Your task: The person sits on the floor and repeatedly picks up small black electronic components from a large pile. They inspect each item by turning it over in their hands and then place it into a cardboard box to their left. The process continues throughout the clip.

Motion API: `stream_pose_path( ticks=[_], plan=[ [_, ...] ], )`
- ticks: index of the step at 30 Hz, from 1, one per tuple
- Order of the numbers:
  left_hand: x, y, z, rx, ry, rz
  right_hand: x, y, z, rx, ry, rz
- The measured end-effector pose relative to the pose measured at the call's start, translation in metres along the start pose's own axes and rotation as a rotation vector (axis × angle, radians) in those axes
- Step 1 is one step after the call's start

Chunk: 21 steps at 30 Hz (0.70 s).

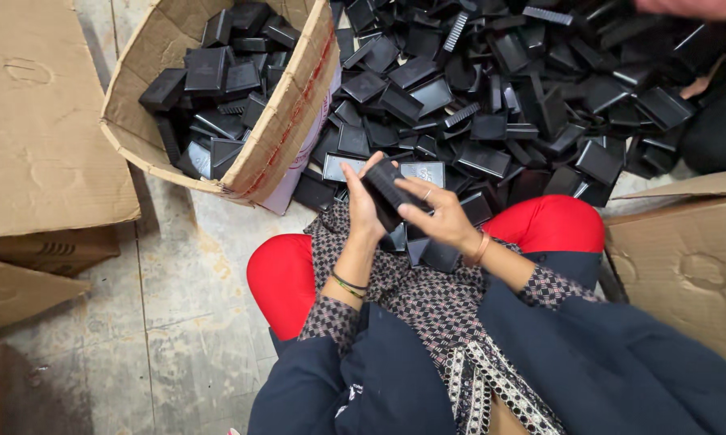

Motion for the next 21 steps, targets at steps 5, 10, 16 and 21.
stream_pose_path(
  ticks=[5,10,16,21],
  plan=[
    [-0.001,0.003,-0.001,-0.044,-0.082,-0.191,0.001,-0.002,0.002,0.008,0.047,0.135],
    [-0.018,0.021,-0.004,0.152,-0.071,-0.193,0.003,-0.018,0.019,0.035,0.095,0.216],
    [-0.019,0.017,-0.004,0.106,0.022,-0.017,0.007,-0.022,0.024,0.010,0.069,0.116],
    [-0.021,0.012,0.000,0.015,0.016,0.002,0.005,-0.018,0.025,-0.019,0.068,0.168]
  ],
)
Point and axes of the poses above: each hand's wrist, its own z-axis away from the middle knuckle, its own y-axis out of the back of the hand, x = y × z, the point moved 2 cm from there along -z, towards the middle knuckle, and after that the axes turned 7 degrees about z, right-handed, at the moved point
